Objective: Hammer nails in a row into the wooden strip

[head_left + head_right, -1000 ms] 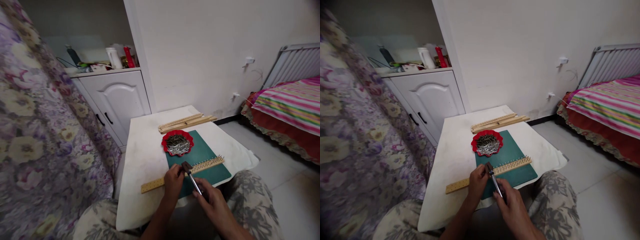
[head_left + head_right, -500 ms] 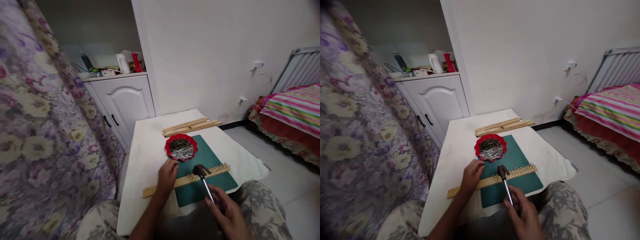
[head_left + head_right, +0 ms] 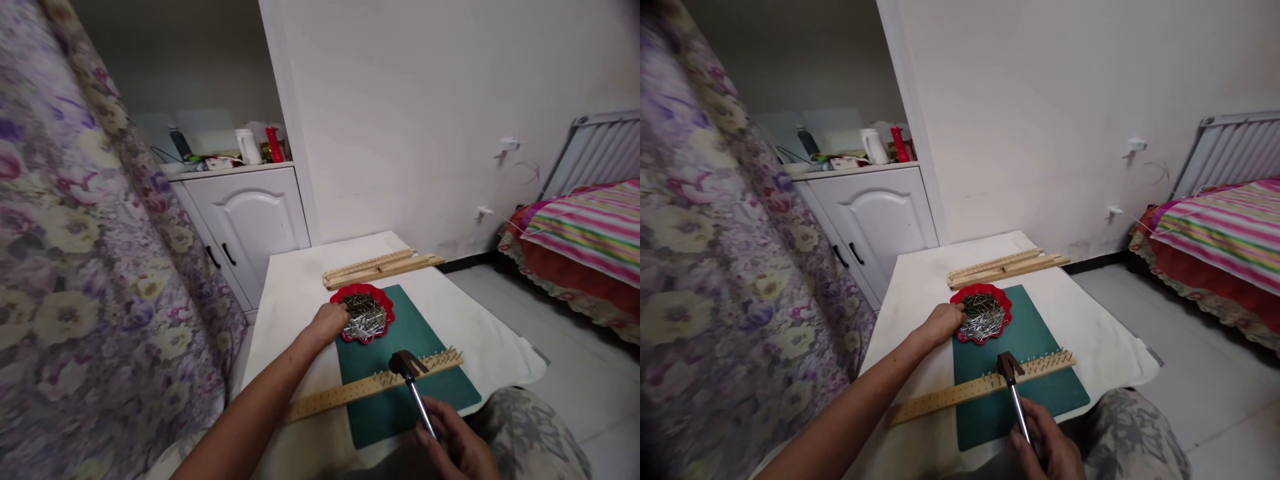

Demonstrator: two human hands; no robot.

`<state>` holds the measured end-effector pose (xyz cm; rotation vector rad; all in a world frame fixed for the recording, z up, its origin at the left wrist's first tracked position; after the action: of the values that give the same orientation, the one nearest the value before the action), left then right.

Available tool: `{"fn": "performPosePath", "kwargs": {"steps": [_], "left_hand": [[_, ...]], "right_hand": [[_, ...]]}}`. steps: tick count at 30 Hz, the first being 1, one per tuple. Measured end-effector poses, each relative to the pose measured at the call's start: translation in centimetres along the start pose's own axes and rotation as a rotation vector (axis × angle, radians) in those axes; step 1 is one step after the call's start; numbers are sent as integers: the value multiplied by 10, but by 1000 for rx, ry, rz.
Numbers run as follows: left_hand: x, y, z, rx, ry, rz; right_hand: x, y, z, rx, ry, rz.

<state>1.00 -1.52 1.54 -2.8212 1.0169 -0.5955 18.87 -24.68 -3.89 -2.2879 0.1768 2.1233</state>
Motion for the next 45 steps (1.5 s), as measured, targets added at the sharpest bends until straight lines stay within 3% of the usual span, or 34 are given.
{"fn": "performPosePath", "kwargs": {"steps": [4,7,13,20,22,24,26,28,33,38,40,45], "left_hand": [[5,-4,-3,-30,5,68],[5,-3,-9,-43,11,110],[2,16,-19,-52,-27,141],[13,36,-21,-27,-48,114],[21,45,-17,44,141,78],[31,56,-8,102,497,-10],[48,70,10,57,835,-115],[71,86,22,41,1003,-154],[125,119,19,171,811,19],[139,135,22,209,829,36],[137,141,31,239,938,-28],[130,159,69,379,1360,-350]], "right_hand": [[-4,1,-1,72,-24,0],[-6,3,1,43,-35,-1],[-13,7,4,46,-15,-23],[-25,6,13,67,-155,14],[-27,5,14,98,-175,40],[-32,2,15,126,-176,32],[-37,-2,14,166,-174,-11],[-40,-7,15,169,-176,-44],[-33,-10,16,191,-139,-58],[-30,2,15,200,-106,-46],[-34,7,16,202,-130,-42],[-43,16,23,170,-281,14]]}}
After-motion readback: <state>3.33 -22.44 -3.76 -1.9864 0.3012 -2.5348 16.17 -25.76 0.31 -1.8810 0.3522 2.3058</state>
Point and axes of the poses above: each hand's wrist, its own y-axis away from the middle knuckle, its own z-axis out of the palm, x = y × z, the point moved 5 cm from there along -y, towards the middle knuckle, and after that the axes turned 6 degrees about z, right-handed, at the moved point
